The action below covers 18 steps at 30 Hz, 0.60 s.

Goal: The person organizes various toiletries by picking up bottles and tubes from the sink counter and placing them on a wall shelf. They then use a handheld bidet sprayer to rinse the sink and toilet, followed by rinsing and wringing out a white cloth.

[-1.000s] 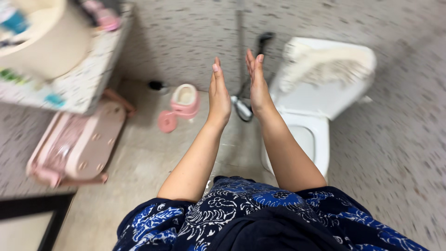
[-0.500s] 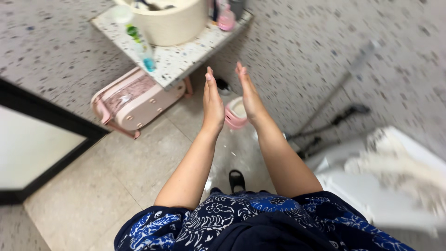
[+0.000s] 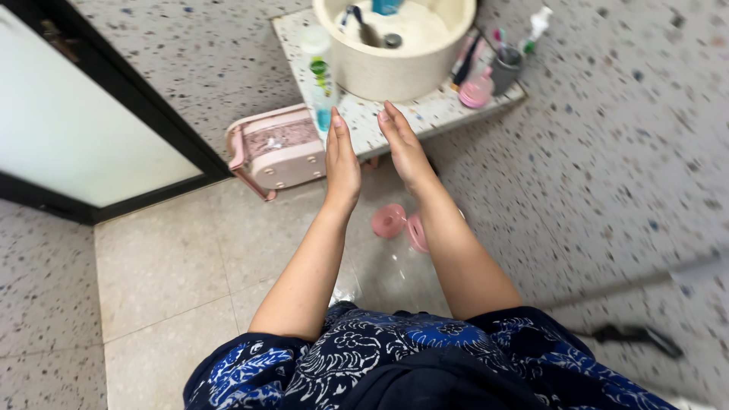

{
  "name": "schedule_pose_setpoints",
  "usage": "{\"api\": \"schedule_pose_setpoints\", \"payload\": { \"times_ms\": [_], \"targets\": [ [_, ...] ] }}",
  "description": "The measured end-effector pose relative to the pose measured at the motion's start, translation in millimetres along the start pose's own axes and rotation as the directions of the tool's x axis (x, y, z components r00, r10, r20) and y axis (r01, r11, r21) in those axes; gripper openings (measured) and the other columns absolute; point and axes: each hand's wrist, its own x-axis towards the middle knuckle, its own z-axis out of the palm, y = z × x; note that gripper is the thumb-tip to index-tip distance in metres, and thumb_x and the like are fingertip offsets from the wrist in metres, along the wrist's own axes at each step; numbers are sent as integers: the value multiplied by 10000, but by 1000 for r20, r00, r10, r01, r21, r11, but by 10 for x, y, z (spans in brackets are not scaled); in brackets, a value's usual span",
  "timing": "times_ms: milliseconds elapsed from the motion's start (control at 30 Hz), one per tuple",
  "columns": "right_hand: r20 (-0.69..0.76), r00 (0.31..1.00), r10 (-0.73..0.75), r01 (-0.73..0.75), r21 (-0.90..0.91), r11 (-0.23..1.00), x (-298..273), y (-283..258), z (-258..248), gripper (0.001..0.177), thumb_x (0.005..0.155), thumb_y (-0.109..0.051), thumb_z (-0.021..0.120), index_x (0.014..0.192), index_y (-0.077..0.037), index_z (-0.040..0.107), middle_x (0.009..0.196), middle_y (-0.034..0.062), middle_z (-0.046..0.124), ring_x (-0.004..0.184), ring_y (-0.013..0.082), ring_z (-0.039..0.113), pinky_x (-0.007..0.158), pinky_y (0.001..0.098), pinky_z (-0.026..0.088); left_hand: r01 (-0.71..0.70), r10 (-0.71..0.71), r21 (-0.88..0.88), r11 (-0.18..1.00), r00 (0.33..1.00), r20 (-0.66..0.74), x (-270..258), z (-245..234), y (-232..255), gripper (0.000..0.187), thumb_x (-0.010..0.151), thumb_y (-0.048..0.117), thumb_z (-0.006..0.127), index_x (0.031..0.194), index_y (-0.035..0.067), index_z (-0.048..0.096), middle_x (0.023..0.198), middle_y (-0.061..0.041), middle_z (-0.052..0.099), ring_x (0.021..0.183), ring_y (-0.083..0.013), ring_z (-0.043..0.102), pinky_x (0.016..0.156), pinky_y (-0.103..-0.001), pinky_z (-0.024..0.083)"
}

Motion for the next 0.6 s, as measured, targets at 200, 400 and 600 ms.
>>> {"api": "schedule_pose_setpoints", "payload": {
  "times_ms": [200, 400, 600],
  "targets": [
    [42, 998, -48, 51, -79, 996, 768, 196, 208, 770, 999, -507, 590, 1577, -62, 342, 1609, 201, 397, 1511, 288, 384, 1206, 389, 317, -133, 170, 277, 951, 979, -113, 785, -275, -313, 838, 1052, 635, 311, 1593, -5, 300, 1641, -240, 358, 1546, -360, 314, 1245, -410, 239],
    [-9, 999, -42, 38, -229, 973, 1596, 407, 401, 778, 918, -333, 738, 1545, -63, 365, 1578, 188, 457, 1452, 329, 438, 1133, 410, 414, -70, 128, 348, 935, 981, -144, 1716, -468, -592, 798, 1051, 589, 321, 1585, -4, 305, 1619, -259, 351, 1516, -385, 316, 1224, -419, 248],
    [-19, 996, -85, 70, -394, 916, 2230, 679, 530, 922, 850, -241, 853, 1569, -59, 306, 1582, 207, 428, 1447, 342, 459, 1131, 415, 445, -74, 115, 345, 936, 988, -100, 2429, -654, -871, 820, 1073, 609, 178, 1582, -23, 296, 1625, -257, 354, 1531, -377, 298, 1243, -409, 218]
  ]
}}
